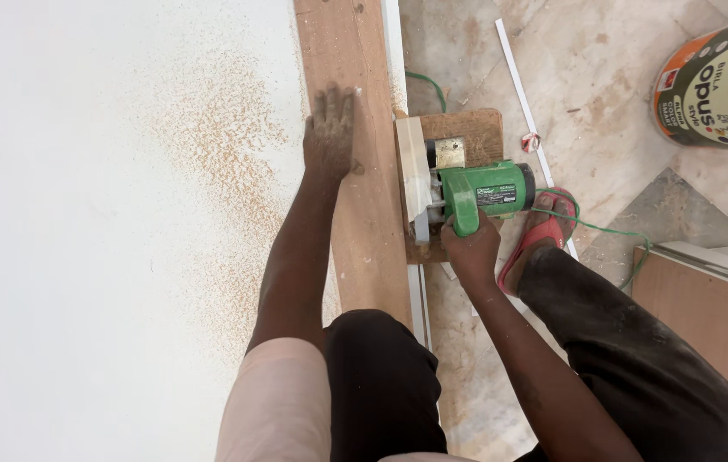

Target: The person hammers a wooden strip onto a white panel, then uses a green electric planer to smooth the strip's edge. They remove the strip, measure the panel with a tape measure, and mark it with a pencil.

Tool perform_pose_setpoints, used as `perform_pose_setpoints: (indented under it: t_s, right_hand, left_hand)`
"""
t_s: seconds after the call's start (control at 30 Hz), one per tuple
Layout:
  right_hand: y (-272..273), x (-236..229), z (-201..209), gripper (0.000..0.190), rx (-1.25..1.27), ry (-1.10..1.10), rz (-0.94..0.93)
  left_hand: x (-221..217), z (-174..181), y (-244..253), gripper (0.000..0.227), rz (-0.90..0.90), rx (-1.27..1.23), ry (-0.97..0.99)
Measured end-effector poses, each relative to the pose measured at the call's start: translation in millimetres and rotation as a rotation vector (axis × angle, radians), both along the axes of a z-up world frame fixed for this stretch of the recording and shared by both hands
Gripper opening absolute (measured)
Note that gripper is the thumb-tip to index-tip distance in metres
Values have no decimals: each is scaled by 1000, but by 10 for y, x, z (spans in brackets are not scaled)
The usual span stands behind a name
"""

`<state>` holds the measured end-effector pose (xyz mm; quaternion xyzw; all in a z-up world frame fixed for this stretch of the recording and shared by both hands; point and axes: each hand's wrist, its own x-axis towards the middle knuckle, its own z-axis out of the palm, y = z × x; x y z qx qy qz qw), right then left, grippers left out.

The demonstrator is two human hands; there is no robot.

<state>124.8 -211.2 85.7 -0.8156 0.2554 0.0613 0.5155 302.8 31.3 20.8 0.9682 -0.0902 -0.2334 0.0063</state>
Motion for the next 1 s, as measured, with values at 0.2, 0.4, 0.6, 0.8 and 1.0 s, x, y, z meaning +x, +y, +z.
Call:
perform_pose_setpoints:
  t_s: [0.2, 0.4, 0.6, 0.8, 1.0]
  right_hand:
    - [26, 144, 59, 19, -15, -33, 10]
    - [33, 286, 52, 17, 2, -13, 26]
    - [40, 443, 41, 20, 7, -28, 25]
    - [68, 604, 44, 20, 11, -33, 7]
    - [52, 787, -1, 14, -39, -89, 48]
  left_hand:
    - [120, -92, -5, 162, -69, 43, 20]
    - [165, -16, -37, 165, -67, 102, 54]
    - [169, 68, -45, 164, -56, 70, 75]
    - [146, 27, -38, 162, -43, 65, 75]
    - [133, -87, -27, 158, -30, 44, 31]
